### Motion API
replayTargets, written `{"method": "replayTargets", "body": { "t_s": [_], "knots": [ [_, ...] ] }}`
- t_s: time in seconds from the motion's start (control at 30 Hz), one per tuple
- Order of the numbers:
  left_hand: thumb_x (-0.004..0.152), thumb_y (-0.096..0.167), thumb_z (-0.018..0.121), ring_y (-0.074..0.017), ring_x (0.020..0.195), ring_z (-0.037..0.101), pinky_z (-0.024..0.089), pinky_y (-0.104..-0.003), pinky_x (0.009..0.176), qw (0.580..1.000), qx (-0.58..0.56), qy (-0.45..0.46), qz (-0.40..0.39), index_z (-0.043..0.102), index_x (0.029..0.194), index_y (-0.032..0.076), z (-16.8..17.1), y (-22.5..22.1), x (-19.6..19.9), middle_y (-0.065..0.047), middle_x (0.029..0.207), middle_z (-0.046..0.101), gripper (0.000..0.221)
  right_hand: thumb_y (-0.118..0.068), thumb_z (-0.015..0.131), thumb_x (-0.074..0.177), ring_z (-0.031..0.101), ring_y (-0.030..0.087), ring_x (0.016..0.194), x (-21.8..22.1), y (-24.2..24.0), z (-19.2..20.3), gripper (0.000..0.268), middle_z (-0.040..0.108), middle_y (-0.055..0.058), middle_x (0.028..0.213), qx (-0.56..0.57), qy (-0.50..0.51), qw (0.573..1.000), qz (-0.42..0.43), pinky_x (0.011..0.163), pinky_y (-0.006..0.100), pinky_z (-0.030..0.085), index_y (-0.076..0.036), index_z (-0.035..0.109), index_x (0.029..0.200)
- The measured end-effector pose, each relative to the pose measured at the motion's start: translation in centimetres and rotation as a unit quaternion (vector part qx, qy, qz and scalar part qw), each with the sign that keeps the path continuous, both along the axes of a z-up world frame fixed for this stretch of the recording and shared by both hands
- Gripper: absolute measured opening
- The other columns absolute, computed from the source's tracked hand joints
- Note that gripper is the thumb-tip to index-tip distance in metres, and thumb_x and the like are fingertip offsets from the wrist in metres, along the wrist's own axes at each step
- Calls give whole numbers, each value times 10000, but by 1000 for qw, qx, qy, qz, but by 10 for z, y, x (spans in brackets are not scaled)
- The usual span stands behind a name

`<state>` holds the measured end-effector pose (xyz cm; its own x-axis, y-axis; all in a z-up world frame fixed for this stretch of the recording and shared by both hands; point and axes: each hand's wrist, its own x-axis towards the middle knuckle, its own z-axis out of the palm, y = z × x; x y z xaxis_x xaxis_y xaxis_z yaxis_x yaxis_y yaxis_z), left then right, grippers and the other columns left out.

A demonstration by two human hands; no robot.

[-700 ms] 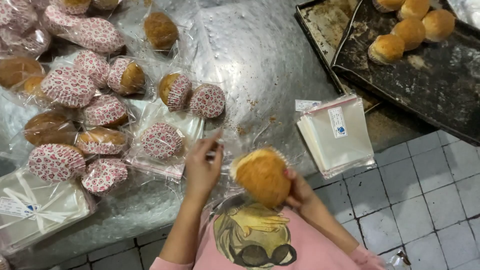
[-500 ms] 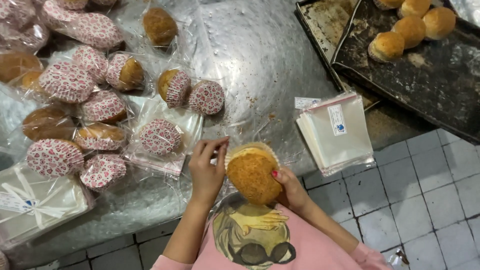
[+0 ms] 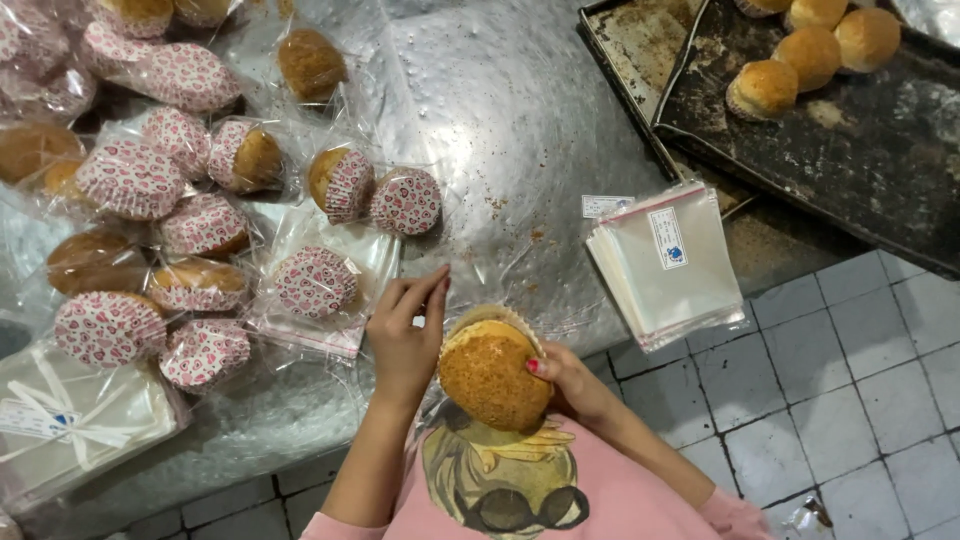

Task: The person places bread rolls into plastic bags and seals them by hand.

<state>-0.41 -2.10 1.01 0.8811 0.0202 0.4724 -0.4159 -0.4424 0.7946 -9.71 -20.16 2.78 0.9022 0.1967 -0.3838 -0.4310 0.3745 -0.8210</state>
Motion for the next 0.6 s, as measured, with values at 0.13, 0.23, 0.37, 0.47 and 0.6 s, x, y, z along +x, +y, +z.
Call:
{"method": "replayTargets", "body": {
  "t_s": [0.13,0.23,0.37,0.47,0.6],
  "knots": [
    [948,-56,668,-247,623,632,570,-324,529,1000,-14,9,5,758,1209,41,-12,12,2,-145,800,653,292,-365,741,815,620,211,674,-3,-2,-6,378,687,132,761,-132,84,987,-23,542,314,463,-43,812,1000],
    [947,-28,688,-213,620,636,556,-293,523,999,19,-31,29,775,1197,79,-12,17,2,-86,815,633,285,-294,804,826,439,408,1367,-3,-13,-26,415,506,232,1442,-178,-118,975,56,1144,555,284,21,758,1091],
    [898,18,745,-191,537,613,525,-316,477,999,25,-16,-28,806,1120,156,2,12,-1,-55,738,626,268,-363,707,873,502,318,1119,4,-2,-27,321,540,154,1245,-98,-3,995,-23,832,398,363,-87,679,1035],
    [895,50,748,-206,531,610,527,-322,515,996,26,0,-83,806,1117,203,1,16,-7,-47,714,623,276,-424,608,910,661,258,900,7,-7,-54,331,658,109,1049,85,144,976,-141,666,353,523,-153,639,1097],
    [900,151,752,-219,584,623,544,-331,583,988,61,-34,-140,802,1144,305,-17,21,-10,-9,721,625,293,-264,633,930,713,389,979,8,-8,-68,390,708,248,1107,122,80,971,-189,858,556,575,12,681,1202]
  ]
}}
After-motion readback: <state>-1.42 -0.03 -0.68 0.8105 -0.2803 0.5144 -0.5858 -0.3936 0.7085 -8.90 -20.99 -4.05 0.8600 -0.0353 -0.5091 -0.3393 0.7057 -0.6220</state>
